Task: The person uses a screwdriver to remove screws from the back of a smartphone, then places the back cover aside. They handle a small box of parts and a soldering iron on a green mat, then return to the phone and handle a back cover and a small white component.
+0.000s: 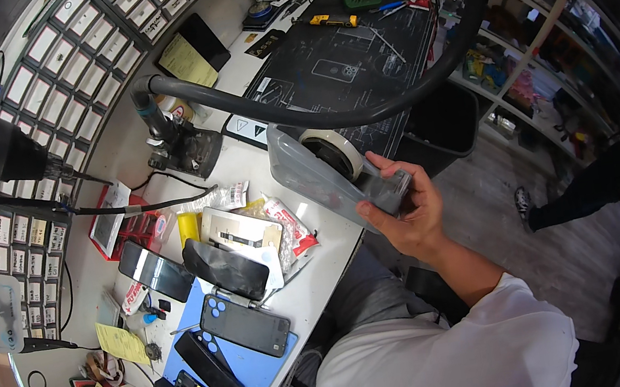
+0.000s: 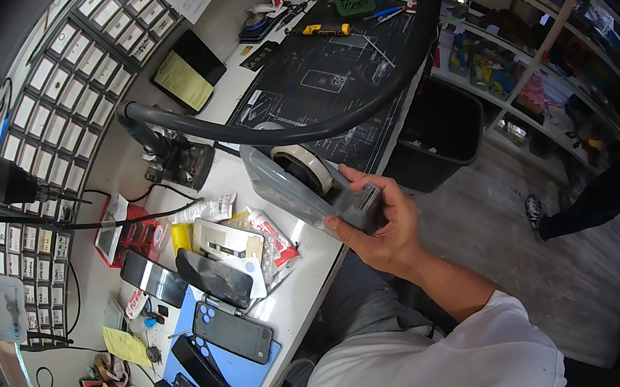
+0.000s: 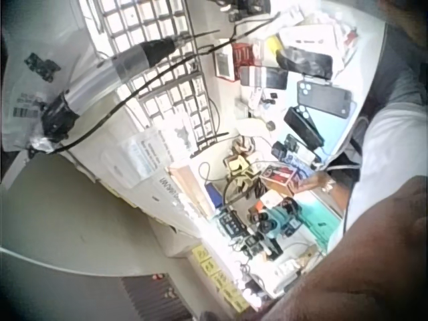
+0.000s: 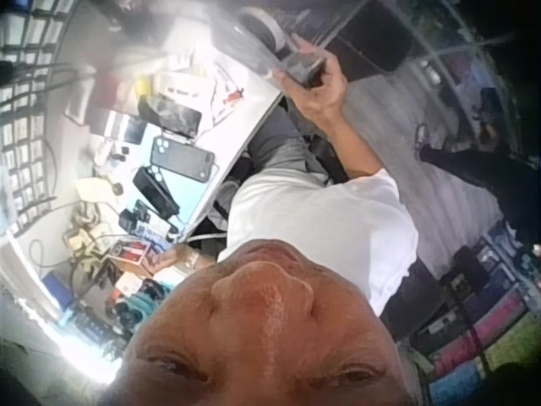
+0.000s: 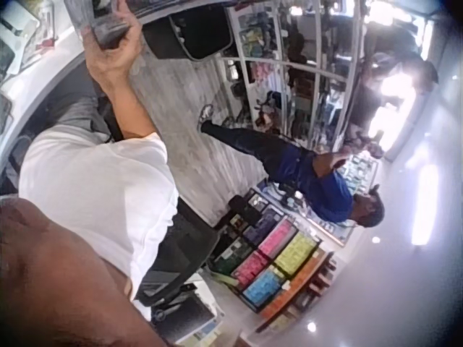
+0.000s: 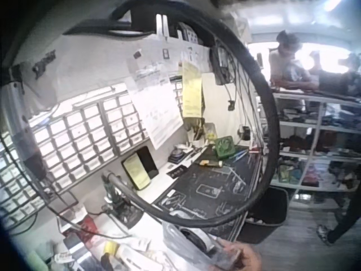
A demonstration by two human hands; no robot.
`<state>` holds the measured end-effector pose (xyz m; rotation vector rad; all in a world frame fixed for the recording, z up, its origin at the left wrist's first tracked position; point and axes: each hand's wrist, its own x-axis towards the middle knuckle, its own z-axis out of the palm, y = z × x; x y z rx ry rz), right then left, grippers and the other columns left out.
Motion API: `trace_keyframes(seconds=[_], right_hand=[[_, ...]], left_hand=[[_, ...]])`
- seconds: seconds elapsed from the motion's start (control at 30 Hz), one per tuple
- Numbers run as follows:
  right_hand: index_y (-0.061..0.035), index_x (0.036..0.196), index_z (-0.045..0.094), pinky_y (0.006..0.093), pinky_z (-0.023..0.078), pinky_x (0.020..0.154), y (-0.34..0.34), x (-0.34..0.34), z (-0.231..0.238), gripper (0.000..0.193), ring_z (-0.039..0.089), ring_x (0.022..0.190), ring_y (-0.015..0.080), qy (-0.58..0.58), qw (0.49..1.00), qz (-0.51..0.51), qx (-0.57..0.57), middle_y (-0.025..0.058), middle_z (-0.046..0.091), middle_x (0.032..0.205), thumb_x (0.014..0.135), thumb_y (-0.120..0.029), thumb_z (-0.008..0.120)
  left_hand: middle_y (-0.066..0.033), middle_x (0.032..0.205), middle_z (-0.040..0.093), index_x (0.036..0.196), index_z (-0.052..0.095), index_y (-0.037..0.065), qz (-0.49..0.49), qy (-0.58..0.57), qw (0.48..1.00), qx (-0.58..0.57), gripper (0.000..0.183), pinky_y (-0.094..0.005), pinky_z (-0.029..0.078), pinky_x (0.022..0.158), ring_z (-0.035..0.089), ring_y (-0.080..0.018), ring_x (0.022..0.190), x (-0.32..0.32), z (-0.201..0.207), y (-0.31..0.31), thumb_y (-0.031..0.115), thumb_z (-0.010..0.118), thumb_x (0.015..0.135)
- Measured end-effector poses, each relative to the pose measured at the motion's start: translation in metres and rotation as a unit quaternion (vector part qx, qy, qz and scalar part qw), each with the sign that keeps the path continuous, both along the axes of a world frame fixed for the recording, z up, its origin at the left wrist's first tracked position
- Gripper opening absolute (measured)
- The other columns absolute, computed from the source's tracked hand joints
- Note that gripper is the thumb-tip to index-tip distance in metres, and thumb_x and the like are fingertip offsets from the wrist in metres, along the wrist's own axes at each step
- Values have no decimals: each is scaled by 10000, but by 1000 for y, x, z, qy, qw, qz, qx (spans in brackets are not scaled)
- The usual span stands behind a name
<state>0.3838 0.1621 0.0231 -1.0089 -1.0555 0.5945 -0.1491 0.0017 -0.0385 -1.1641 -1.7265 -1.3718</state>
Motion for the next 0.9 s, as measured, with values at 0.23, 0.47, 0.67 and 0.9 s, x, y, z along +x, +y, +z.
trace_keyframes(seconds=[0.23, 0.47, 0.67, 0.9], right_hand=[[17, 1312, 523, 367, 505, 1127, 3, 14, -3, 534, 607, 1383, 272, -31, 999, -37, 12, 387, 566, 1520, 907, 17, 872], [41, 1333, 570, 333, 541, 1080, 46, 68, 1, 527, 656, 1275, 194, -9, 982, -187, 6, 262, 646, 1475, 903, 29, 875], [75, 1345, 595, 347, 543, 1040, 129, 155, -24, 633, 685, 1166, 206, -160, 950, -266, 23, 159, 713, 1303, 870, -130, 959], [75, 1242, 644, 426, 513, 1081, 143, 183, -40, 657, 700, 1135, 297, -296, 900, -321, -6, 198, 723, 1236, 822, -280, 1003]], left_hand=[[-245, 1454, 549, 1443, 459, -62, 1, 2, 1000, 2, 384, -481, 479, 1173, 563, -349, 1361, -1, -3, -1, 221, 420, 1186], [-248, 1452, 556, 1432, 469, -66, 11, 0, 1000, -2, 388, -477, 488, 1167, 567, -349, 1361, -4, -5, -10, 234, 406, 1193], [-257, 1441, 570, 1402, 493, -76, 15, -11, 1000, 17, 415, -488, 485, 1177, 575, -353, 1361, -14, 0, -48, 264, 367, 1201], [-264, 1433, 585, 1371, 491, -82, -47, -29, 997, 57, 484, -510, 471, 1212, 592, -355, 1361, -18, -7, -41, 351, 354, 1204]])
